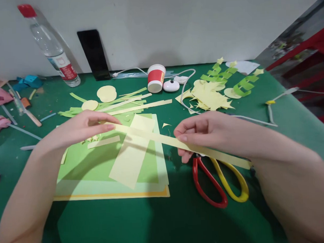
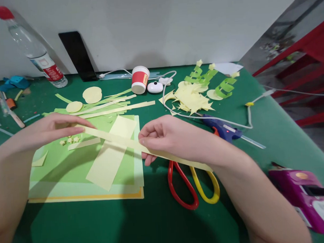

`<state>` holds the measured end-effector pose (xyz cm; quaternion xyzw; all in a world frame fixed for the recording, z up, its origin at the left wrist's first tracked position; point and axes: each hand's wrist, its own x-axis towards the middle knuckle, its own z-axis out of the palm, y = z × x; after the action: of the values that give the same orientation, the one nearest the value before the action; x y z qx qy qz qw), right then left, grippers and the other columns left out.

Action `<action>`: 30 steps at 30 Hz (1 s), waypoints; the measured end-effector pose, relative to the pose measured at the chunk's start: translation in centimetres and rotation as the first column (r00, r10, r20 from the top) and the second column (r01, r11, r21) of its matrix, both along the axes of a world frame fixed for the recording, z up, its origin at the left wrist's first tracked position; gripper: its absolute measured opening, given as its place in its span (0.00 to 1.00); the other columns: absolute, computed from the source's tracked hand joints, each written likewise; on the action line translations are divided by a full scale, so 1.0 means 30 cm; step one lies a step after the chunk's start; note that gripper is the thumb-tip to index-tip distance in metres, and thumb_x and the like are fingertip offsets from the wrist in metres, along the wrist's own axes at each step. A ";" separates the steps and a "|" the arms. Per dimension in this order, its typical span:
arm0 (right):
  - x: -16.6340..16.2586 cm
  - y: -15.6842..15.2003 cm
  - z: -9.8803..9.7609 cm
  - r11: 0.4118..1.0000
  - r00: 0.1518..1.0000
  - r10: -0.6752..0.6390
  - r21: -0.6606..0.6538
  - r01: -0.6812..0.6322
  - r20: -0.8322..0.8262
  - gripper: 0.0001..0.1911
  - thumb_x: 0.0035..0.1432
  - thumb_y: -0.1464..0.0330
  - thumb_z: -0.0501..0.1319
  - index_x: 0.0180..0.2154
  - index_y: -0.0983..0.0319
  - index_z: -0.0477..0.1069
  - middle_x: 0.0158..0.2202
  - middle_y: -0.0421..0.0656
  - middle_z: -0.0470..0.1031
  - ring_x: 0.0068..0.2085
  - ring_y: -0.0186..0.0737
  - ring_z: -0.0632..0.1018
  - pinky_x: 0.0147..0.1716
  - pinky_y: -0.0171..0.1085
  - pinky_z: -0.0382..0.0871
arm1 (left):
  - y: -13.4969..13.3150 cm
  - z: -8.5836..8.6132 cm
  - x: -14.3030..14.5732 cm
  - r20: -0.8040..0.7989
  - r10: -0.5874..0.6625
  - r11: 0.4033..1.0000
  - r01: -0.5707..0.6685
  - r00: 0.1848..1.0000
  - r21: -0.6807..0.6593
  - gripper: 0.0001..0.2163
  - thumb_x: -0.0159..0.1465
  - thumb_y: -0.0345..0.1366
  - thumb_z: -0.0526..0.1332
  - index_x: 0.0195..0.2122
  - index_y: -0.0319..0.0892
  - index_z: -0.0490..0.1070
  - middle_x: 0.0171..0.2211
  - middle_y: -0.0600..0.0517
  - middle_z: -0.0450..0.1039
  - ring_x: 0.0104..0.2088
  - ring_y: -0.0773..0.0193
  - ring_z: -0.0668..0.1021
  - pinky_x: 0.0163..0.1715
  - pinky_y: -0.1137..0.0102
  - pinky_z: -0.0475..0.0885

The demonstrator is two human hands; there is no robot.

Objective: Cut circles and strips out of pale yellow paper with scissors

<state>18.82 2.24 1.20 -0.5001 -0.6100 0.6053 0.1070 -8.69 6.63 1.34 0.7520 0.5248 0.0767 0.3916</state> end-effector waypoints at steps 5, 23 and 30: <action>-0.040 -0.010 -0.069 0.994 0.994 0.111 0.025 -0.111 0.004 0.08 0.54 0.71 0.53 0.24 0.60 0.63 0.22 0.37 0.71 0.31 0.39 0.80 0.31 0.33 0.70 | -0.069 -0.044 0.094 -0.046 -0.022 0.941 0.036 0.999 0.337 0.16 0.63 0.41 0.52 0.48 0.41 0.69 0.52 0.51 0.69 0.52 0.58 0.68 0.53 0.66 0.60; -0.060 -0.017 -0.068 0.951 0.964 0.165 -0.225 -0.211 -0.209 0.07 0.57 0.70 0.53 0.27 0.62 0.65 0.25 0.39 0.75 0.29 0.35 0.80 0.31 0.32 0.71 | -0.154 -0.019 0.153 0.150 -0.170 0.970 0.192 0.974 -0.151 0.11 0.62 0.42 0.54 0.27 0.42 0.67 0.22 0.58 0.64 0.21 0.73 0.62 0.20 0.76 0.55; -0.036 0.003 -0.059 0.942 0.952 0.221 -0.208 -0.265 -0.210 0.09 0.58 0.68 0.53 0.27 0.63 0.66 0.26 0.39 0.76 0.28 0.33 0.79 0.30 0.30 0.71 | -0.114 -0.001 0.105 0.121 -0.206 0.952 0.228 0.971 -0.205 0.10 0.62 0.42 0.55 0.27 0.43 0.66 0.24 0.58 0.65 0.24 0.71 0.66 0.23 0.76 0.60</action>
<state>17.73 2.33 -0.56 -0.3718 -0.5794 0.7248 0.0275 -5.53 3.20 1.31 0.7530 0.4243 0.0121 0.5029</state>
